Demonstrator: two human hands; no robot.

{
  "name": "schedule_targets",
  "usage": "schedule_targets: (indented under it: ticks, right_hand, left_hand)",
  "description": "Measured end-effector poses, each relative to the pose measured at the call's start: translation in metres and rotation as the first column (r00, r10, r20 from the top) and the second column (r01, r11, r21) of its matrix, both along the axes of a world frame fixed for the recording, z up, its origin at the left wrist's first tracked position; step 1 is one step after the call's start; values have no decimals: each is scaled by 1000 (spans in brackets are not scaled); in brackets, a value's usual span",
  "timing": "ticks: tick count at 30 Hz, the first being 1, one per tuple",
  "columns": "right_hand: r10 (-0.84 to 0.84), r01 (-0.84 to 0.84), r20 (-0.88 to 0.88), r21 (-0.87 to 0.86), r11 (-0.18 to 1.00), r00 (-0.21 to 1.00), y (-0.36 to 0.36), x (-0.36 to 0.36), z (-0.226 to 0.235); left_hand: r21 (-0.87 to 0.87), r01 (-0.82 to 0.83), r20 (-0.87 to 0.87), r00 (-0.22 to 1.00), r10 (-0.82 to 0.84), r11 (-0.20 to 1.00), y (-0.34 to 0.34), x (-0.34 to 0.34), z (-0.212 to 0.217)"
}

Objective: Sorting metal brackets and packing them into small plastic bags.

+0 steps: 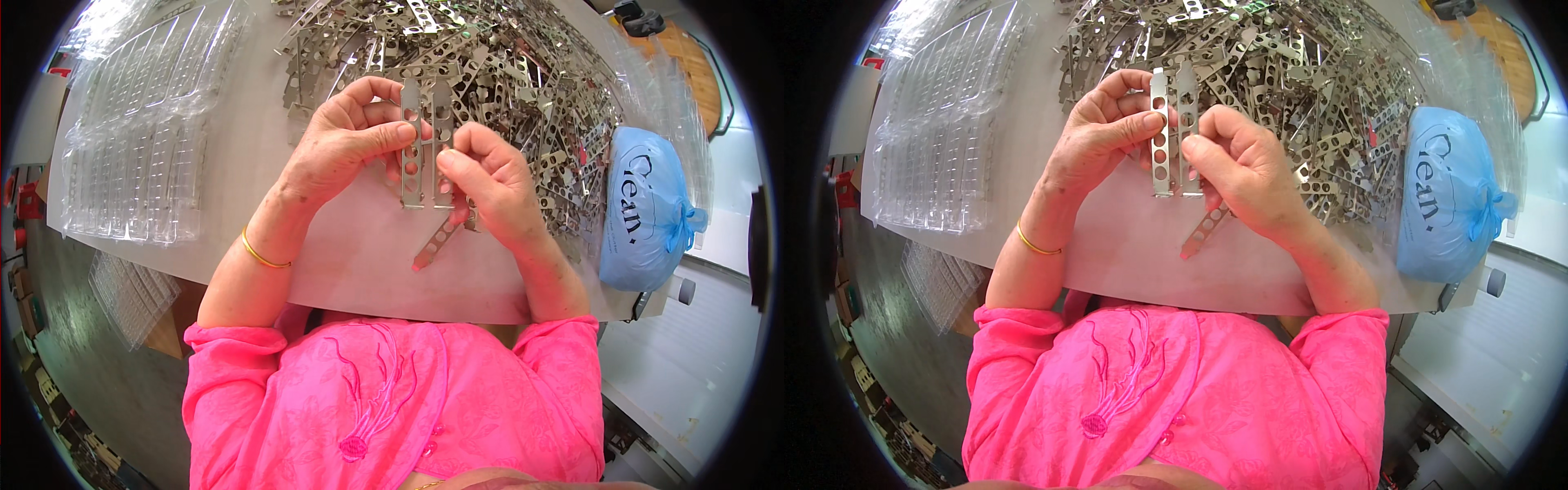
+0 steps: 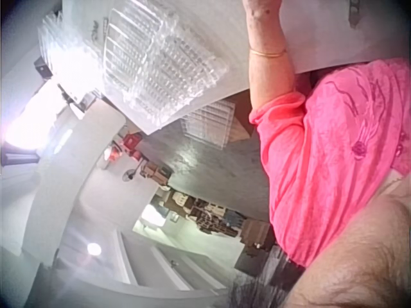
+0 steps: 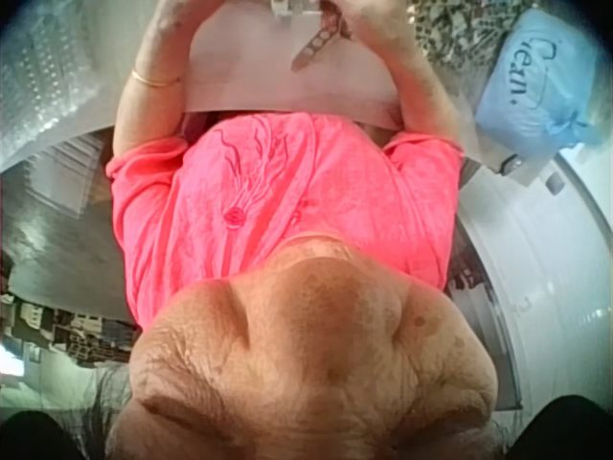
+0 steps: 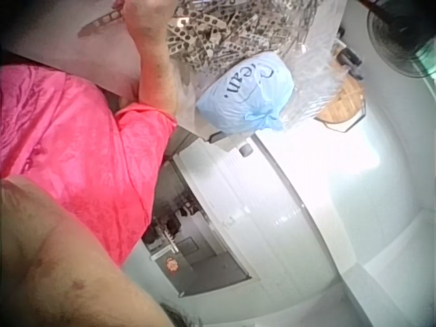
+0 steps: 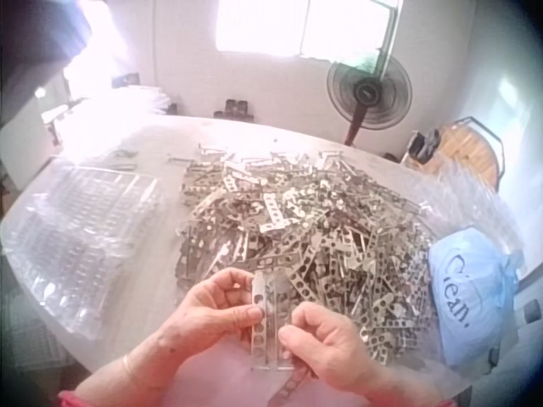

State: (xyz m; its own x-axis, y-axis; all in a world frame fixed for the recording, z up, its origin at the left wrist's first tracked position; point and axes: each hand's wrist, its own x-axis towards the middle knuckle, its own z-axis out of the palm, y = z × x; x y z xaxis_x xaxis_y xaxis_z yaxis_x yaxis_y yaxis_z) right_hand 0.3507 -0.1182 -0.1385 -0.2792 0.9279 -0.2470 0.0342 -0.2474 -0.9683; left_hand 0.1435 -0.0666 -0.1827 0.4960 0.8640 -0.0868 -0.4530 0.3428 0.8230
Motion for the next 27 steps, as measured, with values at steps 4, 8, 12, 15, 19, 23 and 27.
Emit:
schedule_targets:
  ticks: [4, 8, 12, 15, 19, 23, 27]
  right_hand:
    - [-135, 133, 4, 138, 981, 991, 2, 0, -1]
    - [-97, 110, -62, 264, 958, 993, 4, 5, -5]
    - [-156, 180, -107, 273, 945, 982, 3, -1, -9]
    - [-65, 86, -79, 306, 948, 995, 4, 4, -10]
    - [-79, 86, -37, 258, 962, 996, 4, 5, -6]
    - [-72, 125, -207, 258, 958, 976, 4, 1, -6]
    - [-37, 100, -224, 275, 956, 974, 5, 9, -13]
  left_hand:
    - [17, 63, 16, 998, -63, 998, 0, -1, -2]
    - [57, 187, -26, 982, -186, 981, -3, -1, -1]
    - [46, 246, -75, 967, -242, 968, -4, 1, 0]
    - [52, 289, -95, 954, -284, 956, -5, 2, 6]
    - [74, 282, -50, 959, -279, 956, -5, 4, 1]
    - [63, 323, -1, 946, -324, 944, -4, 2, -6]
    - [70, 387, -16, 922, -387, 919, -5, 3, -3]
